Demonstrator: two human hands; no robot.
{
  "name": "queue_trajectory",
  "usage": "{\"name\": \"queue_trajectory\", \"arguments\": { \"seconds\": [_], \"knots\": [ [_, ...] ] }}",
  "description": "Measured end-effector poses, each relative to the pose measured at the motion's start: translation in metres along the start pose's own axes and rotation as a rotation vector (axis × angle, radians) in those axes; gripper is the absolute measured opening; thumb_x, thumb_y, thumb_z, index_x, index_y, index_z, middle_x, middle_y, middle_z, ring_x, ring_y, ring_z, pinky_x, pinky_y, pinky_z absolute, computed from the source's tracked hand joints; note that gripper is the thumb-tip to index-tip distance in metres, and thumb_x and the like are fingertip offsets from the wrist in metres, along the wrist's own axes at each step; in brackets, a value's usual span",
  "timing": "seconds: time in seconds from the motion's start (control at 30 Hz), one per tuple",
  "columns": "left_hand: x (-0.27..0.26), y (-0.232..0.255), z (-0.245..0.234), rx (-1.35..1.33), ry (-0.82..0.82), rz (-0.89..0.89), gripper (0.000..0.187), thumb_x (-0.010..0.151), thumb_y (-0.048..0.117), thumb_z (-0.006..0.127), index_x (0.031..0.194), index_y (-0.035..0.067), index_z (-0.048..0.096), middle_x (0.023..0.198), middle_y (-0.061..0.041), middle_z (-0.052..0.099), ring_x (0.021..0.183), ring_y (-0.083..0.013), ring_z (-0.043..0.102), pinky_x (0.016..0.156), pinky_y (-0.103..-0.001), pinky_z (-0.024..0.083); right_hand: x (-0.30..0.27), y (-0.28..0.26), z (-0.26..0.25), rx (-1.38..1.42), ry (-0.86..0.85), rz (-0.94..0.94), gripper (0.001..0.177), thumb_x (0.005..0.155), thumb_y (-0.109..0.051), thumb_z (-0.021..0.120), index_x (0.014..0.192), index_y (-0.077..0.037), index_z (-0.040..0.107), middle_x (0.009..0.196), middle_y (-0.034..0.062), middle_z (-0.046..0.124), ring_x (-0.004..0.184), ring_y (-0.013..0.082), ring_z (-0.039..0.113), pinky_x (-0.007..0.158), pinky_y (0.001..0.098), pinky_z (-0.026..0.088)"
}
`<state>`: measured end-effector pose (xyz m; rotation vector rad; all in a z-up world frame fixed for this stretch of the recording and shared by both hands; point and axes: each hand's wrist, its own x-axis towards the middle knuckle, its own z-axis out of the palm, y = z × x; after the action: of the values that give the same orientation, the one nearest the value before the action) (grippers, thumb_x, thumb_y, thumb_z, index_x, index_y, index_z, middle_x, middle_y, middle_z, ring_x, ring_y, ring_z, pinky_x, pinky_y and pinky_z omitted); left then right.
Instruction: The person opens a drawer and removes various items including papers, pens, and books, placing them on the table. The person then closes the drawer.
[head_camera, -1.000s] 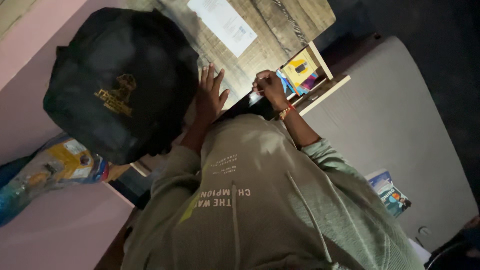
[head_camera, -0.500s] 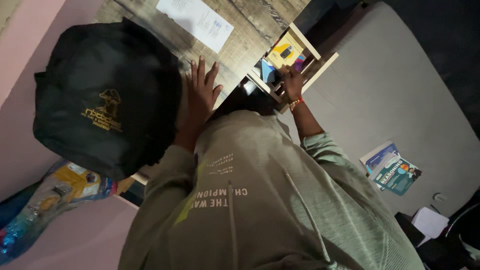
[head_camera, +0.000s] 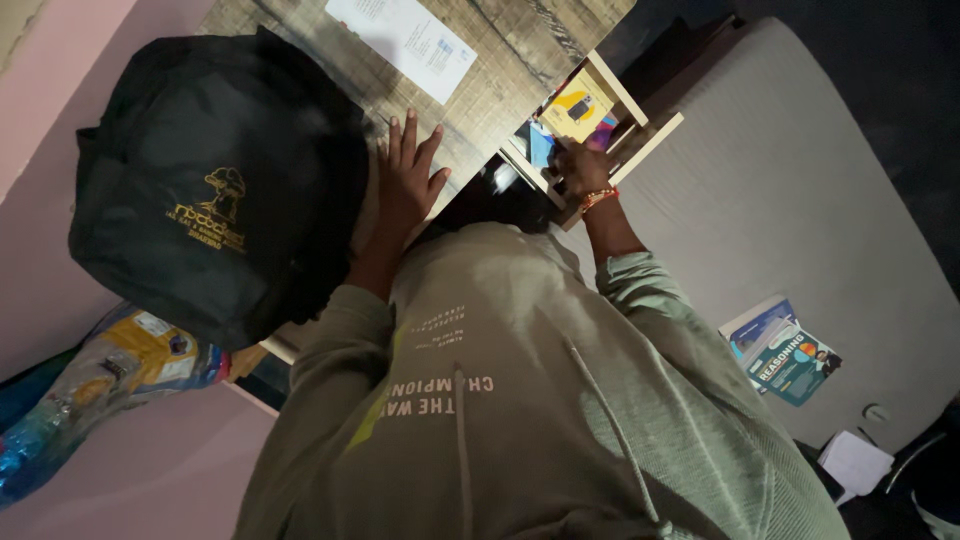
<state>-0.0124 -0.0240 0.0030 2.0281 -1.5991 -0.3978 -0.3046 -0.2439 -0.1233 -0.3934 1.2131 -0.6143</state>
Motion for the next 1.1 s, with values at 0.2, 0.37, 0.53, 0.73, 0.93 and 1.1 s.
{"name": "queue_trajectory", "arguments": {
  "seconds": [0.2, 0.37, 0.53, 0.73, 0.93, 1.1],
  "knots": [
    [-0.001, 0.001, -0.003, 0.009, 0.0, 0.008, 0.065, 0.102, 0.04, 0.066, 0.159, 0.016, 0.046, 0.171, -0.023, 0.019, 0.156, -0.0512, 0.017, 0.119, -0.073, 0.02, 0.004, -0.01, 0.007, 0.194, 0.007, 0.145, 0.033, 0.102, -0.031, 0.073, 0.08, -0.015, 0.055, 0.069, -0.0008, 0.055, 0.058, 0.0167, 0.05, 0.053, 0.0346, 0.05],
    [-0.001, 0.001, -0.004, -0.003, 0.001, 0.011, 0.066, 0.103, 0.04, 0.065, 0.16, 0.015, 0.045, 0.171, -0.024, 0.02, 0.156, -0.0515, 0.016, 0.12, -0.072, 0.02, 0.008, -0.016, 0.014, 0.27, -0.004, 0.075, 0.016, 0.099, -0.022, 0.07, 0.091, -0.012, 0.06, 0.074, 0.0015, 0.058, 0.064, 0.0194, 0.06, 0.057, 0.0349, 0.053],
    [0.0, 0.001, -0.003, -0.012, -0.012, -0.016, 0.065, 0.103, 0.04, 0.065, 0.16, 0.016, 0.045, 0.171, -0.023, 0.018, 0.157, -0.0504, 0.016, 0.12, -0.071, 0.019, -0.007, -0.02, 0.013, 0.162, 0.047, -0.064, 0.012, 0.096, -0.016, 0.068, 0.098, -0.005, 0.063, 0.081, 0.0095, 0.069, 0.065, 0.0228, 0.068, 0.059, 0.0351, 0.057],
    [-0.001, -0.001, -0.002, -0.025, -0.005, -0.004, 0.065, 0.104, 0.041, 0.063, 0.161, 0.016, 0.045, 0.172, -0.023, 0.016, 0.157, -0.0505, 0.013, 0.121, -0.072, 0.016, -0.069, -0.028, 0.007, -0.1, 0.229, -0.365, 0.015, 0.094, -0.014, 0.069, 0.089, 0.0, 0.067, 0.073, 0.0115, 0.067, 0.056, 0.0195, 0.065, 0.051, 0.0311, 0.052],
    [-0.002, -0.002, 0.002, -0.016, 0.004, -0.001, 0.065, 0.105, 0.042, 0.063, 0.162, 0.017, 0.044, 0.173, -0.021, 0.016, 0.158, -0.0487, 0.012, 0.122, -0.071, 0.014, -0.112, -0.054, 0.01, -0.177, 0.112, -0.56, 0.02, 0.1, -0.011, 0.07, 0.085, -0.007, 0.058, 0.077, 0.0031, 0.062, 0.06, 0.0112, 0.059, 0.053, 0.0254, 0.046],
    [-0.002, -0.002, 0.002, 0.009, -0.018, -0.039, 0.068, 0.102, 0.043, 0.064, 0.161, 0.016, 0.043, 0.172, -0.019, 0.017, 0.158, -0.0467, 0.012, 0.122, -0.068, 0.014, -0.128, -0.067, 0.045, -0.358, -0.067, -0.535, 0.015, 0.102, -0.02, 0.069, 0.092, -0.01, 0.062, 0.085, 0.0016, 0.071, 0.072, 0.0081, 0.064, 0.058, 0.0225, 0.05]
  ]
}}
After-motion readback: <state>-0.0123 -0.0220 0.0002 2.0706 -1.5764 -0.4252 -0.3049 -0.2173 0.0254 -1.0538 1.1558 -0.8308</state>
